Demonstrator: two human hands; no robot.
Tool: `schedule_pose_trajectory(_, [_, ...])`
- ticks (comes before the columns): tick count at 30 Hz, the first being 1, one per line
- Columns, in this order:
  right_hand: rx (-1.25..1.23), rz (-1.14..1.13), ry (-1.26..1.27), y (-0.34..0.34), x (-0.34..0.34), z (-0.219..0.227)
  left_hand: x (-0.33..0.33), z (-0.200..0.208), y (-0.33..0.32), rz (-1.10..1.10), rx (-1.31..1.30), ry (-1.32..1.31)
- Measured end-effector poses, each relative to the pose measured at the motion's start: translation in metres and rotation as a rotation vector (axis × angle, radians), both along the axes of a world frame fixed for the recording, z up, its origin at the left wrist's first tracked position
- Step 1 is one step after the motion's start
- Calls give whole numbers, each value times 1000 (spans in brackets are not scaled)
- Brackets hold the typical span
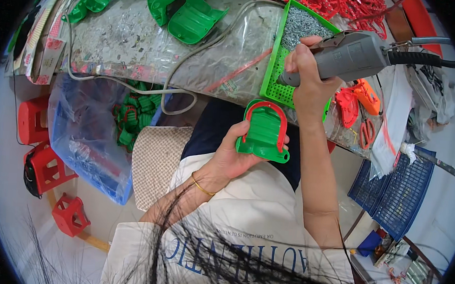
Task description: Assembling green plastic components using an electric screwdriver at a factory workbench.
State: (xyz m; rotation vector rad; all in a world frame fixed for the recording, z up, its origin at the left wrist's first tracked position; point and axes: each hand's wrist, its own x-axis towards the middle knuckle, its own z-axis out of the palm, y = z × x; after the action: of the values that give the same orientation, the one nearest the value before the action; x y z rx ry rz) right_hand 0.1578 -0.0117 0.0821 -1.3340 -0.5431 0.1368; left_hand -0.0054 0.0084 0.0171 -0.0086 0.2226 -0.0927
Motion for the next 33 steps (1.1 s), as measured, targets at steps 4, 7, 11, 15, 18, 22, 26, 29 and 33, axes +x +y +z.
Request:
schedule_pose_trajectory(4, [-6,2,-20,0,2,-5,0,-1,2,-8,-18,14])
schedule_pose_trajectory(7, [23,18,-15,0,1,-4,0,-2,2,-5,-25,-8])
schedule_pose_trajectory(11, [8,11,-27,1,0,-7,1,-3,2,4,-34,5])
schedule_pose_trajectory(15, [-5,-3,-21,-1,1,-6,2,-5,0,18,-37,-8])
schedule_pose_trajectory(18, [12,-15,-28,-3,-3,8,2,-8,1,18,-25,-32])
schedule_pose_trajectory(22, [246,102,104,-16,-11,37,2,-8,1,15,4,-19])
schedule_pose_trajectory(26, [208,179,159,-40,-35,51,0,-6,0,53,73,-15])
schedule_pose_trajectory(29, [78,182,140,-54,-51,53,-2,-3,0,73,92,15])
schedule_pose_trajectory(33, [-45,136,128,-63,-61,49,-5,1,-2,75,136,34])
